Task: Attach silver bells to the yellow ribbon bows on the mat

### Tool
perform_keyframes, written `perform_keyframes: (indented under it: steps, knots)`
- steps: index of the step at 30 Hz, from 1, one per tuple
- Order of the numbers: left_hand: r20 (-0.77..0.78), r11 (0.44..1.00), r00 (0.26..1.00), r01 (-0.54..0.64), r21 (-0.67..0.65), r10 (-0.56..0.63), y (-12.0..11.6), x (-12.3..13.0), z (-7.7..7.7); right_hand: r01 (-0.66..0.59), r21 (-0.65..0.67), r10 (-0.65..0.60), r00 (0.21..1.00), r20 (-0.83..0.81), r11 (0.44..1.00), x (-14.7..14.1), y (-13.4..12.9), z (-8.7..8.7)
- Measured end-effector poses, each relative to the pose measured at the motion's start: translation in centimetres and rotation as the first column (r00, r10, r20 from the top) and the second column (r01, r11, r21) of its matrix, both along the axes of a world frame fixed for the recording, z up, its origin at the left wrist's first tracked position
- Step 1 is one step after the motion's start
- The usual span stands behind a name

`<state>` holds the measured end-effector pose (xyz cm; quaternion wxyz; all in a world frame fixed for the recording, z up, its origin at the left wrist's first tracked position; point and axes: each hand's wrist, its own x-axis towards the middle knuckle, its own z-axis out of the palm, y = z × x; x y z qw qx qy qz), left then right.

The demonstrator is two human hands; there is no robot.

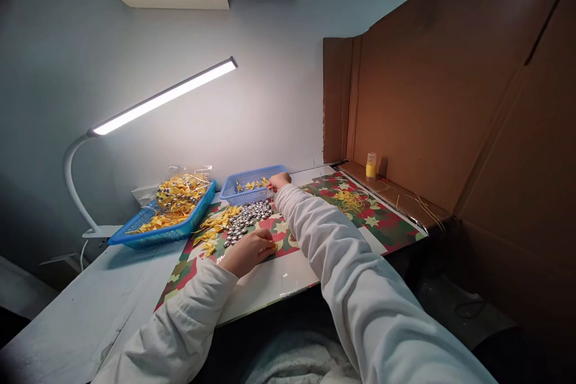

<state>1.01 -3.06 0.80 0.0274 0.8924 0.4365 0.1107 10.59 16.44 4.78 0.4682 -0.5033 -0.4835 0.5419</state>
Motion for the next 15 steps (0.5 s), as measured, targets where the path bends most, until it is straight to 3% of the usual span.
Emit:
perform_keyframes:
  steps: [6, 15]
  knots:
    - [-0.041, 1.0, 0.999, -0.019, 0.011, 0.02, -0.1, 0.1, -0.1, 0.048, -0.021, -0.045, 0.99, 0.132, 0.999, -1.6, 0.7, 0.7]
    - [0.052, 0.997, 0.999, -0.003, 0.073, -0.001, 0.2, 0.5, -1.0, -0.037, -0.047, 0.05, 0.948, 0.315, 0.998, -2.0, 0.2, 0.8]
